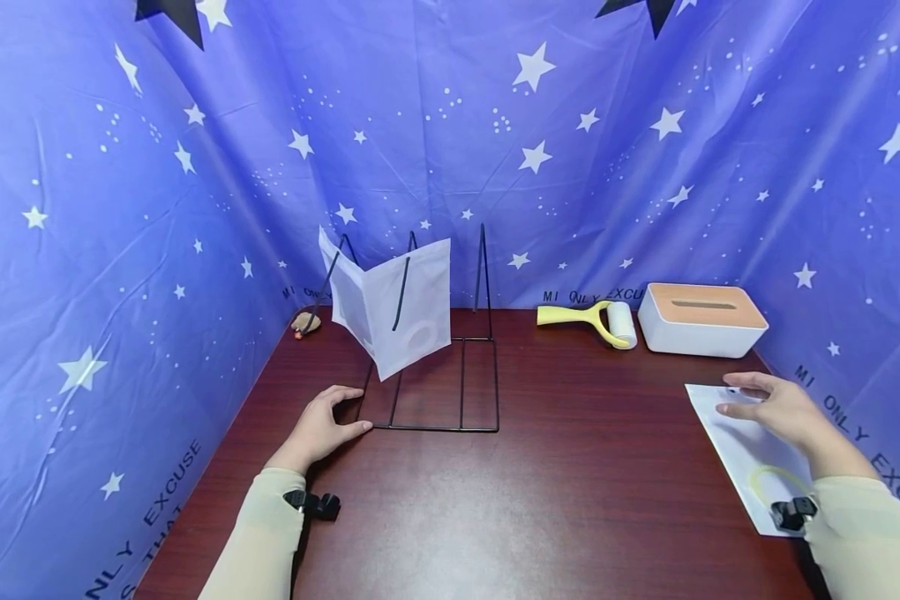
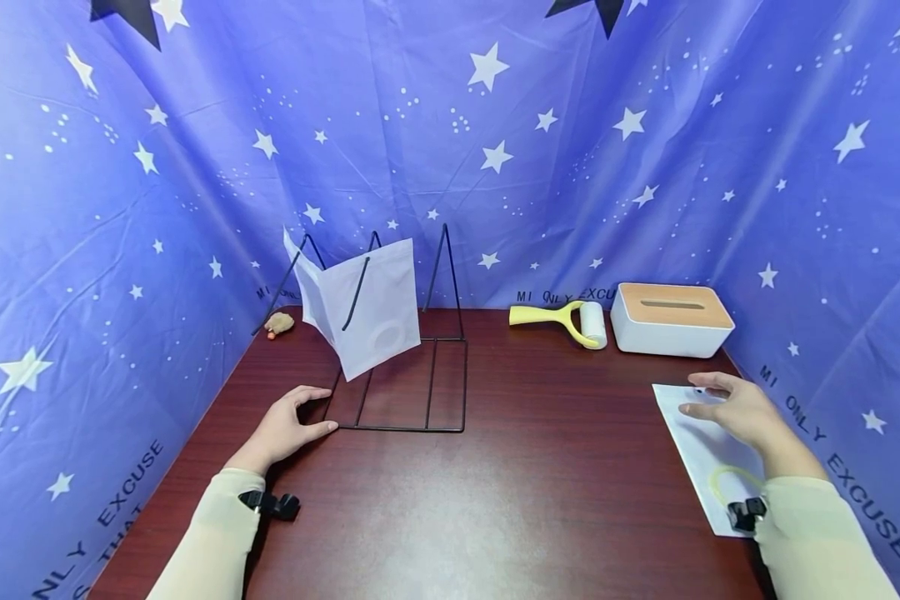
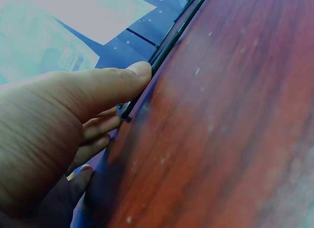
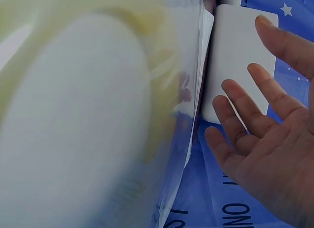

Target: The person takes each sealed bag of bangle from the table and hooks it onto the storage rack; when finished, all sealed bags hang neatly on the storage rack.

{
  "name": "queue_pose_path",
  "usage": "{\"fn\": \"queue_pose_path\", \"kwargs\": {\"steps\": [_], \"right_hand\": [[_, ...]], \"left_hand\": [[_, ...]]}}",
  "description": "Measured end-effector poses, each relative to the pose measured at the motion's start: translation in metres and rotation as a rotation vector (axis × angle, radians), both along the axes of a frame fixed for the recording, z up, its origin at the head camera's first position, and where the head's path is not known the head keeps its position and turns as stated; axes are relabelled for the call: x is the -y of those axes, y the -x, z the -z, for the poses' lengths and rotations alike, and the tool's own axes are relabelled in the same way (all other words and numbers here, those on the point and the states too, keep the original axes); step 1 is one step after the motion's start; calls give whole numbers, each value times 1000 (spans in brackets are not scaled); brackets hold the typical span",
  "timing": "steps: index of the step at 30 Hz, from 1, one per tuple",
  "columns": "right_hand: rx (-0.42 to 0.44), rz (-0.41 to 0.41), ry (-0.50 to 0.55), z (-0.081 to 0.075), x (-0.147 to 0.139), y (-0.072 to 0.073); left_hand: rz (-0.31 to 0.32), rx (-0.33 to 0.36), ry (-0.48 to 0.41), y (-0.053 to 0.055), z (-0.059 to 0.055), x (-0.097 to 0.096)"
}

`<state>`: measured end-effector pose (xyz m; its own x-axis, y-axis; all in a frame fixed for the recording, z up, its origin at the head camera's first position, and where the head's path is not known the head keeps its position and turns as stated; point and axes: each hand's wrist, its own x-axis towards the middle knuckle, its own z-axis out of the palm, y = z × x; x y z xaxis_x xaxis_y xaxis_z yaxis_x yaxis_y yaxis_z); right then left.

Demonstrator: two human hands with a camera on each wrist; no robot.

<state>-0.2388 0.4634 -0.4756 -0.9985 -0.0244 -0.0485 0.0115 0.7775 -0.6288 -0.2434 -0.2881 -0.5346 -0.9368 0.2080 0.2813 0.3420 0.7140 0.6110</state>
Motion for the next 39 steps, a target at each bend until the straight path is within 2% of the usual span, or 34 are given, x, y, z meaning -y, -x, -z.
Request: {"fn": "queue_pose_path", "kwargs": {"steps": [12, 20, 24, 32, 39], "right_hand": [[88, -69, 14, 3, 1, -4], [43, -187, -53, 7, 4, -4], [29, -215, -93, 5, 12, -5], [71, -261, -56, -6, 31, -8], [105, -202, -76, -17, 23, -2]], "left_hand": [[0, 12, 8, 0, -1, 0], [-5, 14, 20, 1, -1, 1], [-4, 9, 19, 1, 0, 2], [3, -3, 19, 1, 0, 2], [6, -16, 20, 1, 1, 2]]}}
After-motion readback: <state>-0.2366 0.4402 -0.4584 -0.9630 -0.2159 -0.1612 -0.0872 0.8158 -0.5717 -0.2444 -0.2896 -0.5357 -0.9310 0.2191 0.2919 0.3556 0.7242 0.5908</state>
